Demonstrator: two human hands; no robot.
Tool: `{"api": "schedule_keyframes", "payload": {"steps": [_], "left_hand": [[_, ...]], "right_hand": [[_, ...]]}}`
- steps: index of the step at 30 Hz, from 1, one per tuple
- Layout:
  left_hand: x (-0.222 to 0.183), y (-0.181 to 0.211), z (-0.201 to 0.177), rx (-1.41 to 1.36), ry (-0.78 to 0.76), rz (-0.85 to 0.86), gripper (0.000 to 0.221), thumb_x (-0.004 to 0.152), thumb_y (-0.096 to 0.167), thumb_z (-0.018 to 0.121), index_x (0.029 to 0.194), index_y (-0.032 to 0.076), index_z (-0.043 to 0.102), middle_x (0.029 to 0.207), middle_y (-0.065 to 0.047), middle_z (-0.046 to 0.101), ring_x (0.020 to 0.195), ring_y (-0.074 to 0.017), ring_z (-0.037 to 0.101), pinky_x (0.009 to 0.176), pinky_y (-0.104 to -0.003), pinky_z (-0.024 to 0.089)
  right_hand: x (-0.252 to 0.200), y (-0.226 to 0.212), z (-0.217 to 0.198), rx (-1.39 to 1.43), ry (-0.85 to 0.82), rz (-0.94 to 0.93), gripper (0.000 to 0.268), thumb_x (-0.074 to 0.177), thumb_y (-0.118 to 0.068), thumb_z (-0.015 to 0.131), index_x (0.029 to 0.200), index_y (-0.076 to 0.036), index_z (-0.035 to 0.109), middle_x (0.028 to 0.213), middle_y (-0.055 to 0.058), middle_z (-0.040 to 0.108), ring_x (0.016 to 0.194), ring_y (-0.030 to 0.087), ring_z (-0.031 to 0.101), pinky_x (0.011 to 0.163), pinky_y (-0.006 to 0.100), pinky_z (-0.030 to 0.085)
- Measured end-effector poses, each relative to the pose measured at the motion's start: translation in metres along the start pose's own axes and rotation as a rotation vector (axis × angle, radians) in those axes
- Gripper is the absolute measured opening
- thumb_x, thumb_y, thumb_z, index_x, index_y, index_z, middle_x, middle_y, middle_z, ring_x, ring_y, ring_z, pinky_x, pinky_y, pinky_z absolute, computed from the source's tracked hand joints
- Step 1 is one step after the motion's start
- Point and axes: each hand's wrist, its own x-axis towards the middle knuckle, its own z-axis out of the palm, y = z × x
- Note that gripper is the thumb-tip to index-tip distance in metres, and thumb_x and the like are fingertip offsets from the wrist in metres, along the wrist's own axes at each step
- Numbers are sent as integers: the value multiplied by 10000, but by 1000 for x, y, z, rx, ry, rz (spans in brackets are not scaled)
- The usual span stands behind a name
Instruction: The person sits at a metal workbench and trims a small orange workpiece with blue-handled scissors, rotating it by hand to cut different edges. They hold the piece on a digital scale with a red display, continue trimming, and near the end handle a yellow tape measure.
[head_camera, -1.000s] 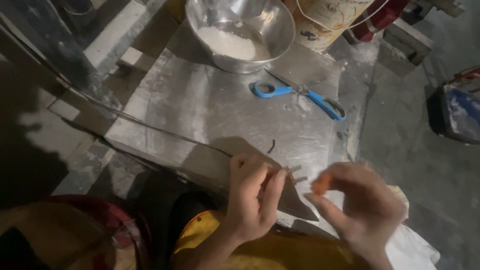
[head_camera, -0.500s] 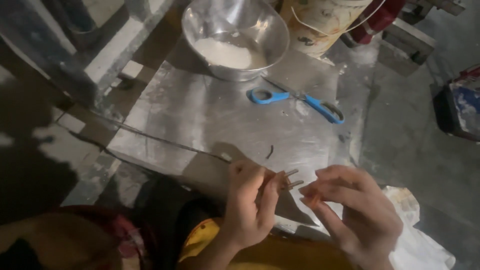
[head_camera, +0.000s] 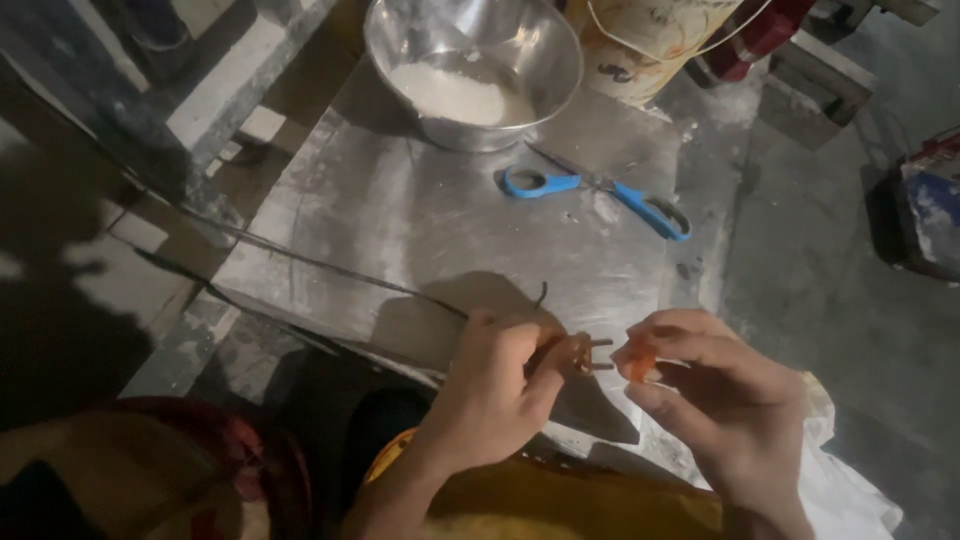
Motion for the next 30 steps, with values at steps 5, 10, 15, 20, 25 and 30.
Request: {"api": "schedule_keyframes", "payload": {"steps": [5,10,15,20,25,30], "left_hand": [[7,12,-7,-38,-106,-144,277,980,194,664,786,-1,699,628,-142,663,528,-265,587,624,-396,444],[6,8,-13,-193,-115,-125,224,974,166,654,850,-4,732,622,-135,684,467,-195,583,478,-350,445],[10,11,-19,-158,-217,-125,222,948,135,660,808,-26,718,583,-151,652,455,-167,563,468,-349,426],[7,6,-20,-183,-225,-55,184,939,98,648,824,-34,704,583,-139,630,464,-155,547,470,-344,408],[7,3,-20,-211,-271,-89,191,935,105,643,810,-30,696,565,-115,633,456,-131,553,451,-333,394],[6,1,-21,-255,-299,-129,225,952,130,637,788,-9,706,552,-101,631,457,-121,533,452,-329,393]], "right_hand": [[0,-12,12,-151,-10,-113,378,827,123,746,1192,125,649,1207,220,686,1077,292,703,945,416,629],[9,-22,22,-267,21,-225,443,765,21,788,1152,120,596,1088,177,715,935,232,709,922,393,643],[14,-26,28,-830,-109,-373,346,725,-22,848,1044,21,720,1027,122,761,963,228,765,830,319,603],[19,-26,28,-793,-207,-425,321,749,-41,837,1049,3,731,1079,110,758,1004,238,763,848,321,613],[17,-20,24,-816,-214,-386,309,726,-60,855,1012,5,758,1032,121,761,951,219,768,766,294,618],[14,-18,24,-784,-187,-431,328,755,-78,859,1048,3,734,1052,132,751,991,236,765,840,313,634]]}}
